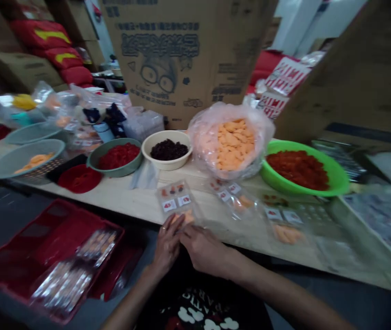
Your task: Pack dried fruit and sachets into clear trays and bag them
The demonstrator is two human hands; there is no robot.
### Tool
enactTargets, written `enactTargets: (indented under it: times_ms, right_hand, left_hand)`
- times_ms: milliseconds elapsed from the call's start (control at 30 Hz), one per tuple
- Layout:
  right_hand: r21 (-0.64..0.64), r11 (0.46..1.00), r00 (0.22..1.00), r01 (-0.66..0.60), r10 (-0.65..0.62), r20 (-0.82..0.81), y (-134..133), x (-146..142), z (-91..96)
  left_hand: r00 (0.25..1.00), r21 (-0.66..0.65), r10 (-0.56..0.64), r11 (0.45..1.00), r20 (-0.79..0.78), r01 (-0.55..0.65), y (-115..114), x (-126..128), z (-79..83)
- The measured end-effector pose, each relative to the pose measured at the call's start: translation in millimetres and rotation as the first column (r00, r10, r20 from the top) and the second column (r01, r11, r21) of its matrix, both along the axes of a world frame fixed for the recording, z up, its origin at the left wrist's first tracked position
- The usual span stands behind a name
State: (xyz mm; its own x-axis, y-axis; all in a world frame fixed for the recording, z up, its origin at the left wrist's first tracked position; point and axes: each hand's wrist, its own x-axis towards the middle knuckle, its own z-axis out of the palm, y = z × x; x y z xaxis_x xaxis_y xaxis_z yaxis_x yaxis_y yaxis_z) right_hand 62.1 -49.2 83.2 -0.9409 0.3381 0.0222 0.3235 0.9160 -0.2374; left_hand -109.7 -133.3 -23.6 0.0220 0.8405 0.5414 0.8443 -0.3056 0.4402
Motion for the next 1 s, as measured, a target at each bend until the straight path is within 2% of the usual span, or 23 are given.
enactTargets:
  times_ms: [67,133,167,200,233,300,367,400,467,533,567,600,667,700,733,800,900,1000]
  right_hand:
    - [0.009,0.972,0.972,0.234,-0.234,0.013,41.5,20.3,11.4]
    - [0.09,0.846,0.847,0.526,-0.53,0.029,87.3,47.1,15.2]
    - [0.126,0.745,0.745,0.655,-0.664,0.059,106.5,60.3,13.2]
    - [0.138,0.688,0.679,0.713,-0.726,0.111,120.8,71.8,8.6]
    - [0.141,0.663,0.644,0.736,-0.749,0.157,129.1,80.6,2.2]
    - [0.129,0.669,0.64,0.732,-0.74,0.207,126.7,89.9,-13.3]
    - [0.104,0.681,0.654,0.725,-0.728,0.206,105.8,91.9,-26.7]
    - [0.088,0.683,0.659,0.726,-0.726,0.198,92.8,92.6,-31.3]
    - [0.03,0.71,0.697,0.704,-0.698,0.166,71.2,98.4,-35.2]
    - [-0.027,0.733,0.731,0.68,-0.675,0.101,62.9,114.5,-33.1]
    - [-0.035,0.71,0.711,0.703,-0.7,0.07,64.1,126.9,-30.5]
    - [-0.029,0.657,0.658,0.753,-0.751,0.059,68.1,141.6,-27.3]
    - [0.035,0.476,0.472,0.879,-0.877,0.092,79.9,174.3,-21.1]
    - [0.08,0.385,0.375,0.919,-0.919,0.12,85.8,189.9,-19.0]
    - [0.119,0.317,0.298,0.941,-0.942,0.155,91.0,203.6,-18.1]
    - [0.155,0.257,0.218,0.954,-0.948,0.233,98.9,222.2,-20.0]
    - [0.164,0.247,0.192,0.955,-0.937,0.292,108.8,228.5,-28.1]
    - [0.14,0.249,0.201,0.958,-0.936,0.288,122.9,223.4,-31.2]
  left_hand:
    - [0.999,0.007,-0.037,0.999,0.03,0.036,5.1,-3.6,4.8]
    - [0.997,0.045,-0.033,0.999,0.076,0.03,10.7,-6.8,22.7]
    - [0.994,0.078,-0.029,0.997,0.102,0.022,13.1,-6.8,36.3]
    - [0.992,0.118,-0.027,0.993,0.127,0.012,15.2,-5.1,52.2]
    - [0.989,0.154,-0.031,0.988,0.146,0.008,17.1,-1.3,69.0]
    - [0.985,0.232,-0.067,0.972,0.159,0.028,21.4,12.5,99.4]
    - [0.981,0.297,-0.143,0.95,0.134,0.098,28.4,33.0,117.1]
    - [0.974,0.32,-0.192,0.936,0.12,0.145,33.3,44.7,119.0]
    - [0.95,0.344,-0.291,0.908,0.108,0.239,45.6,68.6,108.4]
    - [0.928,0.331,-0.36,0.891,0.1,0.31,59.0,90.2,82.8]
    - [0.922,0.315,-0.377,0.889,0.09,0.333,65.0,99.1,67.4]
    - [0.921,0.286,-0.384,0.892,0.073,0.349,69.8,106.3,52.4]
    - [0.93,0.191,-0.367,0.915,0.029,0.355,74.8,114.7,29.4]
    - [0.936,0.126,-0.351,0.929,0.006,0.348,74.9,116.5,23.8]
    - [0.944,0.057,-0.33,0.942,-0.014,0.331,73.6,117.6,22.9]
    - [0.957,-0.06,-0.288,0.956,-0.042,0.286,69.6,121.7,34.0]
    - [0.952,-0.147,-0.294,0.949,-0.088,0.28,72.7,144.7,66.3]
    - [0.87,-0.245,-0.446,0.885,-0.21,0.395,95.9,186.2,86.5]
